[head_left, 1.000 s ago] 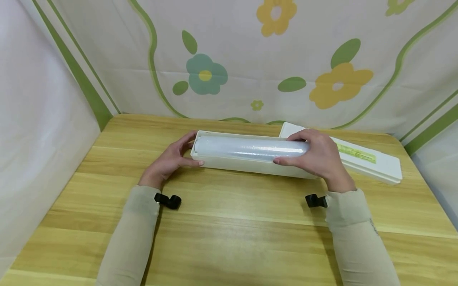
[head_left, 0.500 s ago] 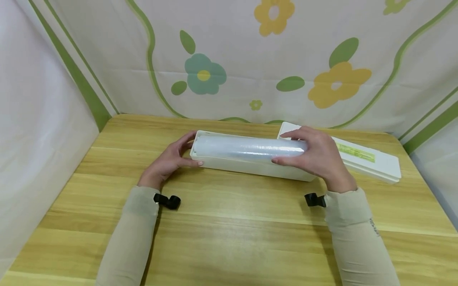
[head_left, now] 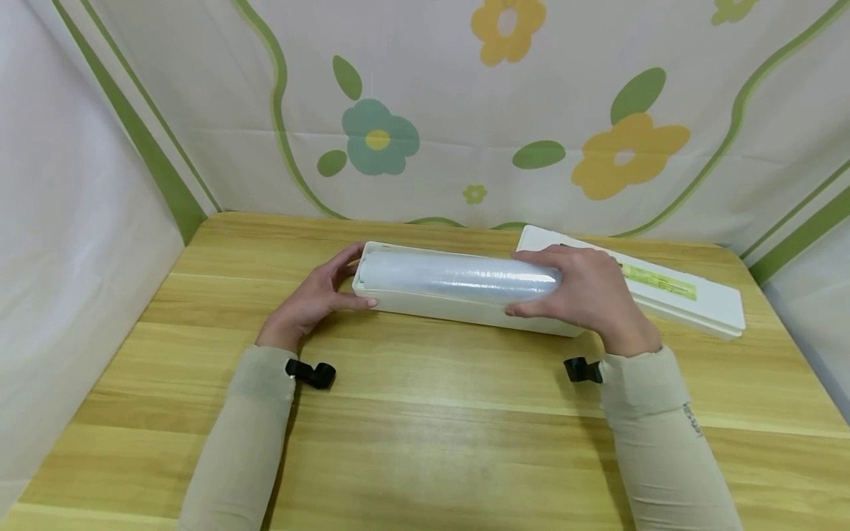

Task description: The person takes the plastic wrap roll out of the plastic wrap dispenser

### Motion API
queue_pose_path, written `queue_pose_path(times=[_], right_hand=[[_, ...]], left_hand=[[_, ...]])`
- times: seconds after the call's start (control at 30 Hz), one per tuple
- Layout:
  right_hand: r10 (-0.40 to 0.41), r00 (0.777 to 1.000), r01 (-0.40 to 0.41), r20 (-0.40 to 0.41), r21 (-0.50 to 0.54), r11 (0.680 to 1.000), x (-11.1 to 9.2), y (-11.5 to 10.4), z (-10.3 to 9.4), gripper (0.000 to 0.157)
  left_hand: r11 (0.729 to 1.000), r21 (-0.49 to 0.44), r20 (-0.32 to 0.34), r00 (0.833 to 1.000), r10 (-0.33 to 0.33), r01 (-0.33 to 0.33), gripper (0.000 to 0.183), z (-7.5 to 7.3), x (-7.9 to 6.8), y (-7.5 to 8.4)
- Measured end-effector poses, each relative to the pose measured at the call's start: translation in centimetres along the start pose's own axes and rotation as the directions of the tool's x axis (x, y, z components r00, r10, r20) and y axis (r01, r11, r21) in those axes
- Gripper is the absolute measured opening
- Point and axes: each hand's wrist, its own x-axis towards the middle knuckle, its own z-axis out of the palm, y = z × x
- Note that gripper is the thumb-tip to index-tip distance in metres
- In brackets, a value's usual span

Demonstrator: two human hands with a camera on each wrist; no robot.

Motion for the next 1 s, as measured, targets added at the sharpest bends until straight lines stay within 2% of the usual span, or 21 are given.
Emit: queue_pose_path(times=[0.73, 1.0], right_hand=[[0.054, 0.999, -0.054, 0.002, 0.037, 0.998, 0.09, 0.08, 0.06, 0.078], [0.098, 0.995, -0.099, 0.034, 0.056, 0.994, 0.02, 0.21, 0.12, 0.076]], left_hand=[[1.000, -0.014, 0.001, 1.000, -0.007, 0.007, 0.101, -0.07, 0.07, -0.03], [1.000, -0.013, 0.000, 1.000, -0.011, 0.011, 0.102, -0.02, 0.09, -0.20]])
